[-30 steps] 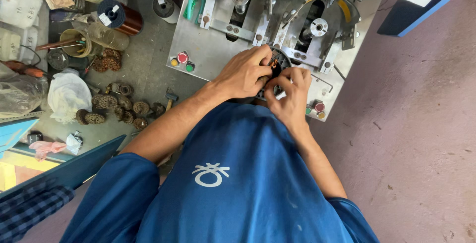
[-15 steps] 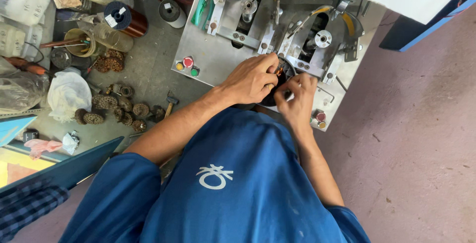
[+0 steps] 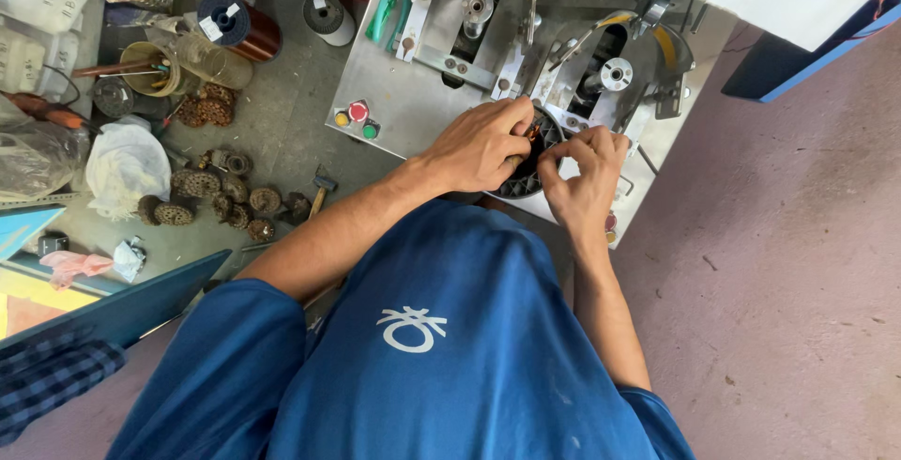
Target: The person prepares a motor stator by inserting insulation strips into the slots by hand and using shears to trim wires.
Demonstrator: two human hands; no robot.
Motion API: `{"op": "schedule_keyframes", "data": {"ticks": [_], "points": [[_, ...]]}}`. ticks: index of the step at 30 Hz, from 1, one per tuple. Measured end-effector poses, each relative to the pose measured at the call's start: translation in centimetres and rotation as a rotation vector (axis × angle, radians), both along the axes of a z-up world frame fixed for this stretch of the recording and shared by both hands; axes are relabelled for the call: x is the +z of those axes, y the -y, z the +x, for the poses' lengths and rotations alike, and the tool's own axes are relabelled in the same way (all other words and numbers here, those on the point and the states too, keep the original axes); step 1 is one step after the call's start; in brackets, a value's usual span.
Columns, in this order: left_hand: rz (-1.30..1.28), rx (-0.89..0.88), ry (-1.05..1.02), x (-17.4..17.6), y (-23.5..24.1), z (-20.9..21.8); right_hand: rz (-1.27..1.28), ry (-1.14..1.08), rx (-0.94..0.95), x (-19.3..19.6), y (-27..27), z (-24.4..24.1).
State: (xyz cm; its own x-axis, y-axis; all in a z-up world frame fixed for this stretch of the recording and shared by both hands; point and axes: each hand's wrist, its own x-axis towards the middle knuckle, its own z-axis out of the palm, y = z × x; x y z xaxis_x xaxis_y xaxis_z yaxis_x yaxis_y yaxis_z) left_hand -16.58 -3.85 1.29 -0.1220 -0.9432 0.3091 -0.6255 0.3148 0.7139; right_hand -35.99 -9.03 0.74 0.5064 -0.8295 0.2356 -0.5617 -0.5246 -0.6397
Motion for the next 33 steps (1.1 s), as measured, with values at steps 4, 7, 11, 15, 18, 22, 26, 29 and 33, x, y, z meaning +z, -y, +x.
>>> {"op": "schedule_keyframes", "data": {"ticks": [4, 7, 11, 15, 18, 22, 26, 29, 33], "points": [[-0.033, -0.003, -0.015, 0.4, 0.8, 0.7, -0.039, -0.034, 0.130, 0.2, 0.9, 0.8], [-0.005, -0.011, -0.012, 0.2, 0.4, 0.3, -0.055, -0.004, 0.118, 0.1, 0.3, 0.5], [0.040, -0.012, -0.011, 0.3, 0.8, 0.4, -0.029, -0.062, 0.095, -0.1, 0.2, 0.4], [0.064, -0.061, 0.051, 0.3, 1.1, 0.6, 0.001, 0.036, 0.161, -0.5, 0.4, 0.3], [0.141, -0.105, 0.131, 0.7, 1.9, 0.5, -0.012, 0.023, 0.014, -0.7, 0.3, 0.2], [0.102, -0.298, 0.364, 1.5, 4.9, 0.5, 0.079, 0.041, 0.091, -0.7, 0.1, 0.6], [0.017, -0.465, 0.614, 1.2, 8.3, -0.8, 0.120, 0.091, 0.010, 0.2, -1.1, -0.6], [-0.044, -0.558, 0.702, 1.2, 10.9, -0.9, -0.022, 0.142, 0.140, 1.1, -1.3, 0.0], [-0.121, -0.573, 0.577, 0.9, 12.0, -0.1, -0.057, 0.055, 0.203, 0.9, -1.8, 0.9]]}}
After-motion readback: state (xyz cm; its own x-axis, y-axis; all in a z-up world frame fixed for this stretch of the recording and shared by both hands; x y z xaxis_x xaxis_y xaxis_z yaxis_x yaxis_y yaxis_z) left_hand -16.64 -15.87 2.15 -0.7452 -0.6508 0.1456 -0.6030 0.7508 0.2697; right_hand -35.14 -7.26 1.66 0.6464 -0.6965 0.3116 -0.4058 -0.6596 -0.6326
